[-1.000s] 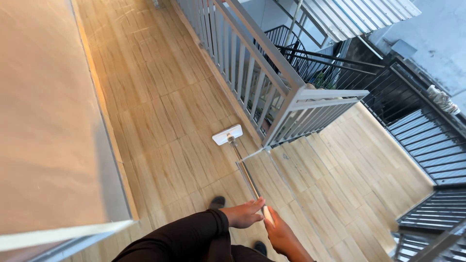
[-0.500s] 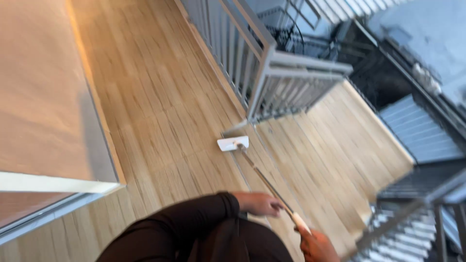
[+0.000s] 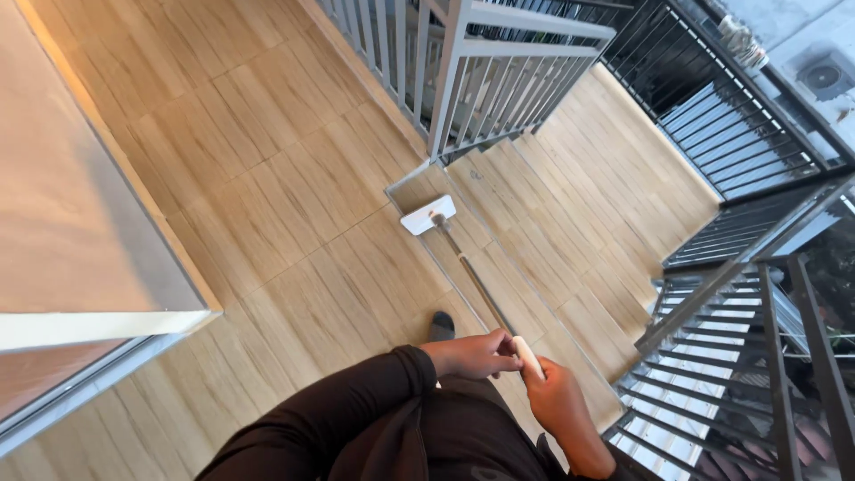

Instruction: The recorder mops a tiled hallway and then mops down a set of stairs.

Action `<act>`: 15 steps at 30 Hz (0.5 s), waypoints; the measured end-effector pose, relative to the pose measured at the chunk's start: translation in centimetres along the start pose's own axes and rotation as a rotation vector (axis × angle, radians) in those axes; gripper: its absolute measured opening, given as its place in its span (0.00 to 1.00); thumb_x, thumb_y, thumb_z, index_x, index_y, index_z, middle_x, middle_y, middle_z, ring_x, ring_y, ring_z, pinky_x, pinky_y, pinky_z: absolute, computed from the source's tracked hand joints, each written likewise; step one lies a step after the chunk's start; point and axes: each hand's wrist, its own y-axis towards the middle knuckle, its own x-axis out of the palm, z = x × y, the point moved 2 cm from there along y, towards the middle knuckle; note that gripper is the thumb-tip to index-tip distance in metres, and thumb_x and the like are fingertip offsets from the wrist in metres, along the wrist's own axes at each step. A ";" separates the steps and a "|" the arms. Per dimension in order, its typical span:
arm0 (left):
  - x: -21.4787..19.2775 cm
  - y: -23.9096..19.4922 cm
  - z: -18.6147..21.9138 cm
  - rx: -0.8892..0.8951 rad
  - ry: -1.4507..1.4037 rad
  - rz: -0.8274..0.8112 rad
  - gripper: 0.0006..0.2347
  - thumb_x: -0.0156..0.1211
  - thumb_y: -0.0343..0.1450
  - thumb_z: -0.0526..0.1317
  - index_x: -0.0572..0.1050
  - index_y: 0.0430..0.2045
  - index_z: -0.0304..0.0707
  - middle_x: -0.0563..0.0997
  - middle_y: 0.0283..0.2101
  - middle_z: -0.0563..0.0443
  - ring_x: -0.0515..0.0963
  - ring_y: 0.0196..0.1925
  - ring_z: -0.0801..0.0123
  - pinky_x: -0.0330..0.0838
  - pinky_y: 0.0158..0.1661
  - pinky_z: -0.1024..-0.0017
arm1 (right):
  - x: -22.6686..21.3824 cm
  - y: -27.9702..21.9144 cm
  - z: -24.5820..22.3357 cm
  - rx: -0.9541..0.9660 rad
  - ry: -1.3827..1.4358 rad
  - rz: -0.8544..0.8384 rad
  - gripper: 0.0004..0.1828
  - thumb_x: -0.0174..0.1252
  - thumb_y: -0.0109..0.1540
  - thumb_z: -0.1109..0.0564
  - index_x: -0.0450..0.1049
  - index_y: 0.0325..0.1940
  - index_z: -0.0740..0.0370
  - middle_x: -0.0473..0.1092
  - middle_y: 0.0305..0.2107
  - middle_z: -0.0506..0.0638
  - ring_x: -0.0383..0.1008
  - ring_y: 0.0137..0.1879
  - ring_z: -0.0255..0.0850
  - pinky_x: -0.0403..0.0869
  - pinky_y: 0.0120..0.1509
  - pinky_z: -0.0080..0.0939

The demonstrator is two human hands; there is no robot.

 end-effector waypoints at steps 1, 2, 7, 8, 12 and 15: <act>0.4 0.3 -1.2 0.072 -0.027 0.021 0.25 0.58 0.73 0.52 0.64 0.58 0.32 0.78 0.53 0.40 0.80 0.46 0.63 0.76 0.47 0.65 | 0.2 -1.2 -1.3 -0.104 -0.075 0.047 0.19 0.56 0.66 0.47 0.81 0.37 0.66 0.65 0.13 0.46 0.61 0.20 0.31 0.61 0.24 0.39; 0.9 0.7 -2.5 0.143 -0.054 0.044 0.25 0.58 0.73 0.51 0.64 0.56 0.31 0.77 0.55 0.40 0.80 0.47 0.62 0.76 0.46 0.65 | 0.4 -2.4 -2.5 -0.209 -0.150 0.094 0.16 0.55 0.64 0.48 0.81 0.39 0.62 0.65 0.12 0.48 0.63 0.20 0.31 0.63 0.24 0.40; 2.1 -1.2 -3.2 0.239 -0.102 0.140 0.29 0.60 0.71 0.47 0.58 0.66 0.39 0.66 0.64 0.38 0.77 0.56 0.56 0.75 0.51 0.64 | 1.7 -5.0 -0.6 -0.124 -0.226 0.142 0.16 0.57 0.65 0.47 0.81 0.45 0.61 0.63 0.13 0.51 0.60 0.21 0.34 0.61 0.26 0.44; 1.9 -1.8 -2.7 0.195 -0.032 0.151 0.31 0.60 0.70 0.45 0.57 0.69 0.44 0.59 0.68 0.36 0.76 0.57 0.52 0.75 0.53 0.62 | 2.0 -5.1 -0.3 -0.080 -0.196 0.143 0.17 0.58 0.64 0.47 0.81 0.50 0.59 0.62 0.13 0.51 0.58 0.21 0.34 0.59 0.26 0.45; 2.8 1.3 -5.4 0.341 0.237 0.129 0.24 0.60 0.73 0.45 0.67 0.66 0.42 0.58 0.72 0.30 0.66 0.70 0.46 0.69 0.60 0.59 | 2.6 -2.7 4.7 -0.093 -0.307 0.143 0.19 0.56 0.63 0.45 0.81 0.50 0.58 0.66 0.11 0.47 0.65 0.17 0.32 0.63 0.24 0.38; 2.6 2.9 -5.2 0.324 0.429 0.148 0.24 0.59 0.73 0.48 0.67 0.64 0.41 0.63 0.71 0.33 0.62 0.72 0.43 0.58 0.65 0.56 | 0.7 1.1 9.0 -0.040 -0.047 -0.034 0.21 0.54 0.65 0.42 0.82 0.50 0.58 0.63 0.12 0.44 0.59 0.19 0.30 0.59 0.23 0.36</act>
